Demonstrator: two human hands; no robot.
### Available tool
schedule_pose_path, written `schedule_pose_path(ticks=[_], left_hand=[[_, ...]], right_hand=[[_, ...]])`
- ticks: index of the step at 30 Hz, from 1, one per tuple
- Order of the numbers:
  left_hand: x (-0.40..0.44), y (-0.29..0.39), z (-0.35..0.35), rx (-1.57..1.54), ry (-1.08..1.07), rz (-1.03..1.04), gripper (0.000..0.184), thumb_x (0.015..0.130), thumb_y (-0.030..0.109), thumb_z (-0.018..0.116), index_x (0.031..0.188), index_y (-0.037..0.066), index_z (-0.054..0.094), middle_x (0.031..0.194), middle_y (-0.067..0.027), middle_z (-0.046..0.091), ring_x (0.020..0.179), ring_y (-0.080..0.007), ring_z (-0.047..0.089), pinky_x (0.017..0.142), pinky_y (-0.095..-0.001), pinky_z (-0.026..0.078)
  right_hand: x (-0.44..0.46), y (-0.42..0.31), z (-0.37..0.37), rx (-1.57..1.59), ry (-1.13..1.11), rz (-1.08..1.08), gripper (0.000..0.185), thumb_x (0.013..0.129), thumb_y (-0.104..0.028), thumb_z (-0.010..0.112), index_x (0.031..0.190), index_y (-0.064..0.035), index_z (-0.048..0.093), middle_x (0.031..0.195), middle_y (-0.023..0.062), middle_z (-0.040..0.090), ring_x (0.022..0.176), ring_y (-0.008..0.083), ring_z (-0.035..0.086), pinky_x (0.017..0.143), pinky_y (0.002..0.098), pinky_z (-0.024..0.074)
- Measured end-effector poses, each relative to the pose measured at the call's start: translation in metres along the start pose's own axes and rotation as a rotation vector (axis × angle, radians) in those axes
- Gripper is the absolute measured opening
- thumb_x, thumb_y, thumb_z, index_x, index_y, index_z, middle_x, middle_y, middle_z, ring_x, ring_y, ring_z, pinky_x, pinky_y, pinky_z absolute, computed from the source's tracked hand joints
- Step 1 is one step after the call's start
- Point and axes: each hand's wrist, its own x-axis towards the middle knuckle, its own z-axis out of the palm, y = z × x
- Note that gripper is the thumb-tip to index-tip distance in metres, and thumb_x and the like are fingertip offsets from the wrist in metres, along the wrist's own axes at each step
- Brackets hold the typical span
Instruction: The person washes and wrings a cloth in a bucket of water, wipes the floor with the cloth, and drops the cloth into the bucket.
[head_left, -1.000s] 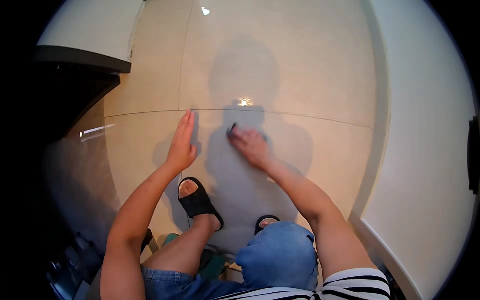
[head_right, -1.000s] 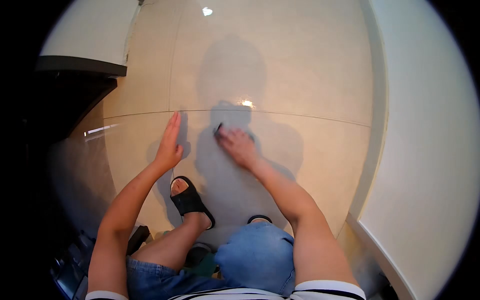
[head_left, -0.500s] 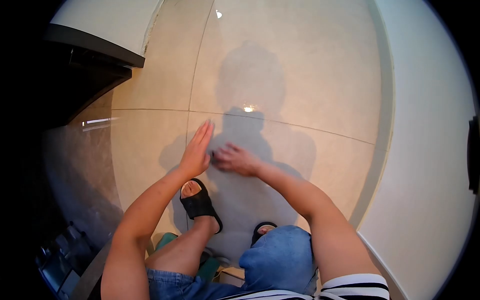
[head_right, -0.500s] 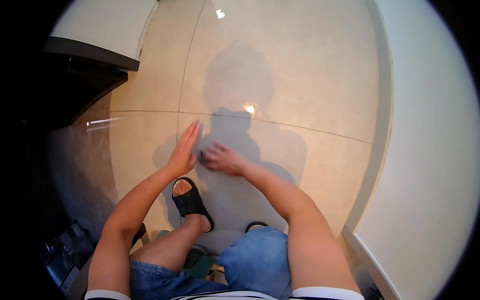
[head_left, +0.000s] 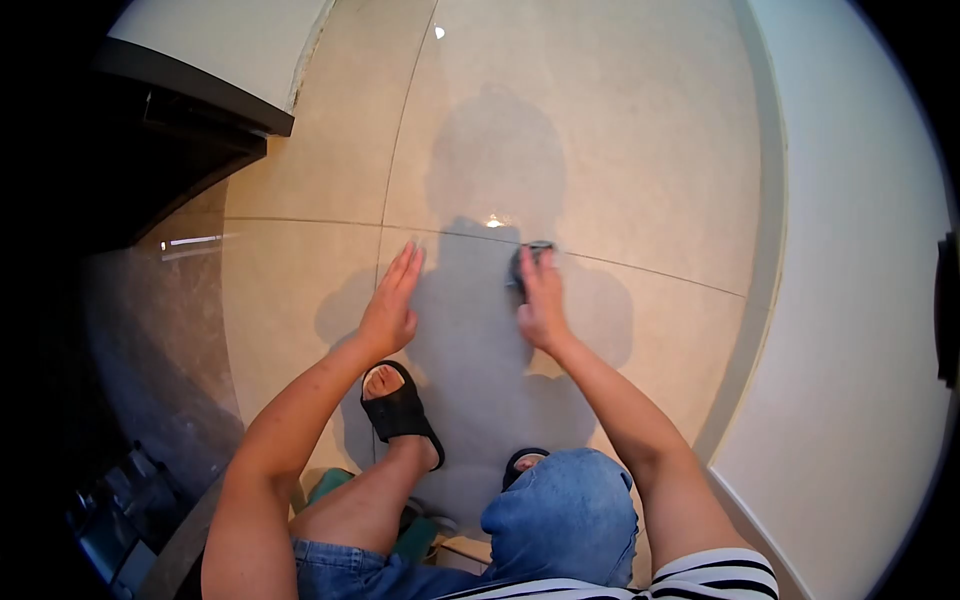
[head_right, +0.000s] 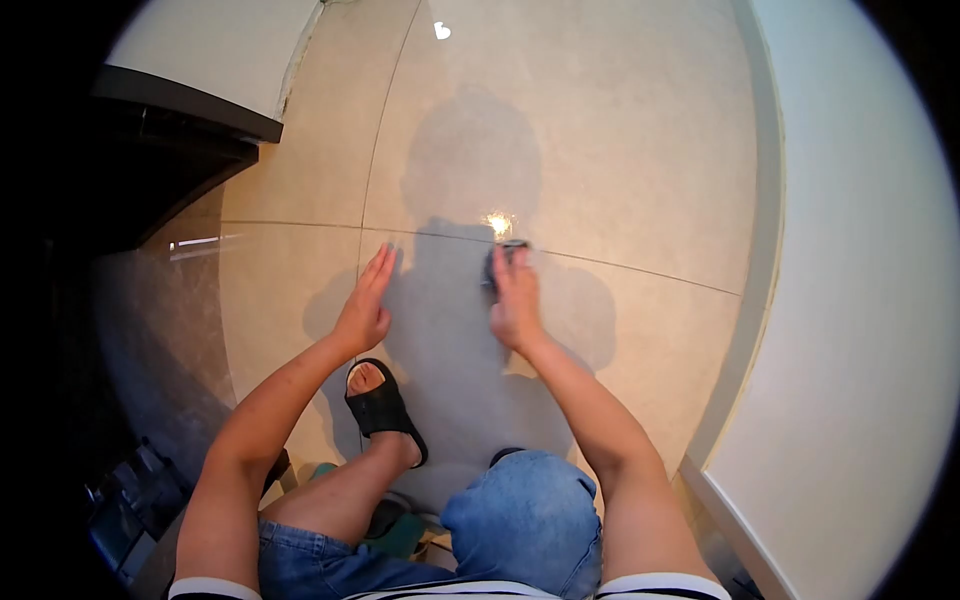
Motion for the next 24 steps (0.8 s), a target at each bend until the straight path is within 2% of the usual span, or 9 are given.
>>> schedule_pose_path(ticks=[5,6,9,10,12,16,19,22,24], left_hand=[[0.006,-0.004,-0.011,-0.007,0.056,0.050,0.092,0.067,-0.017,0.049,0.154,0.004,0.026,0.161,-0.0218,0.020,0.146,-0.0413,0.027,0.117,-0.0420,0.031],[0.007,-0.004,-0.011,-0.010,0.064,0.048,0.091,0.068,-0.017,0.049,0.154,0.004,0.026,0.161,-0.0218,0.021,0.145,-0.0413,0.027,0.118,-0.0422,0.030],[0.008,-0.005,-0.010,-0.023,0.046,0.050,0.090,0.069,-0.017,0.047,0.154,0.004,0.027,0.160,-0.0222,0.021,0.145,-0.0418,0.028,0.118,-0.0424,0.030],[0.012,-0.005,-0.010,-0.028,0.043,0.055,0.089,0.069,-0.017,0.047,0.154,0.004,0.028,0.160,-0.0223,0.022,0.145,-0.0419,0.028,0.118,-0.0425,0.030],[0.015,-0.005,-0.015,-0.032,-0.007,0.106,0.087,0.070,-0.016,0.047,0.153,0.004,0.029,0.160,-0.0220,0.023,0.144,-0.0415,0.029,0.116,-0.0423,0.032],[0.005,-0.004,-0.016,0.063,-0.178,0.232,0.081,0.074,-0.012,0.048,0.152,0.006,0.033,0.156,-0.0215,0.031,0.141,-0.0406,0.036,0.114,-0.0415,0.036],[-0.004,0.018,-0.029,0.043,-0.603,0.089,0.076,0.078,-0.007,0.050,0.151,0.005,0.034,0.152,-0.0243,0.038,0.137,-0.0411,0.040,0.111,-0.0420,0.039],[-0.019,0.071,-0.054,-0.049,-0.674,-0.076,0.069,0.086,0.006,0.058,0.151,0.004,0.034,0.149,-0.0261,0.042,0.133,-0.0402,0.046,0.109,-0.0412,0.041],[-0.038,0.114,-0.061,-0.272,-0.455,-0.096,0.067,0.088,0.015,0.066,0.148,0.004,0.039,0.146,-0.0252,0.046,0.133,-0.0389,0.046,0.107,-0.0422,0.042]], right_hand=[[0.044,-0.040,0.020,-0.103,-0.251,-0.299,0.078,0.076,0.007,0.053,0.151,-0.0120,0.039,0.150,0.0251,0.037,0.138,0.0451,0.035,0.113,0.0492,0.0303],[0.056,-0.041,0.030,-0.176,-0.188,-0.401,0.061,0.084,-0.001,0.054,0.144,-0.0120,0.048,0.148,0.0169,0.043,0.138,0.0381,0.038,0.113,0.0466,0.0330],[0.068,-0.035,0.027,-0.220,-0.316,-0.526,0.047,0.087,-0.010,0.056,0.134,-0.0112,0.056,0.146,0.0111,0.047,0.134,0.0325,0.043,0.110,0.0428,0.0370],[0.065,-0.028,0.022,-0.366,-0.282,-0.595,0.038,0.087,-0.016,0.058,0.125,-0.0154,0.060,0.138,0.0072,0.052,0.126,0.0284,0.049,0.106,0.0405,0.0407],[0.033,-0.001,-0.004,-0.350,-0.279,-0.533,0.028,0.088,-0.018,0.057,0.115,-0.0171,0.061,0.126,0.0078,0.056,0.118,0.0284,0.053,0.097,0.0427,0.0470],[0.000,-0.005,-0.058,-0.567,-0.462,-0.075,0.012,0.088,-0.015,0.058,0.100,-0.0160,0.059,0.114,0.0113,0.059,0.096,0.0316,0.060,0.073,0.0448,0.0527],[-0.003,-0.022,-0.103,-0.439,-0.537,0.266,0.008,0.093,-0.018,0.056,0.100,-0.0134,0.057,0.103,0.0141,0.060,0.087,0.0321,0.059,0.067,0.0411,0.0511],[-0.005,-0.076,-0.134,-0.097,-0.374,0.588,0.014,0.098,-0.021,0.053,0.110,-0.0156,0.056,0.090,0.0091,0.062,0.094,0.0282,0.061,0.075,0.0397,0.0500],[-0.010,-0.113,-0.134,0.388,-0.152,0.718,0.018,0.099,-0.024,0.052,0.112,-0.0119,0.053,0.098,0.0054,0.059,0.092,0.0225,0.056,0.078,0.0347,0.0459]])
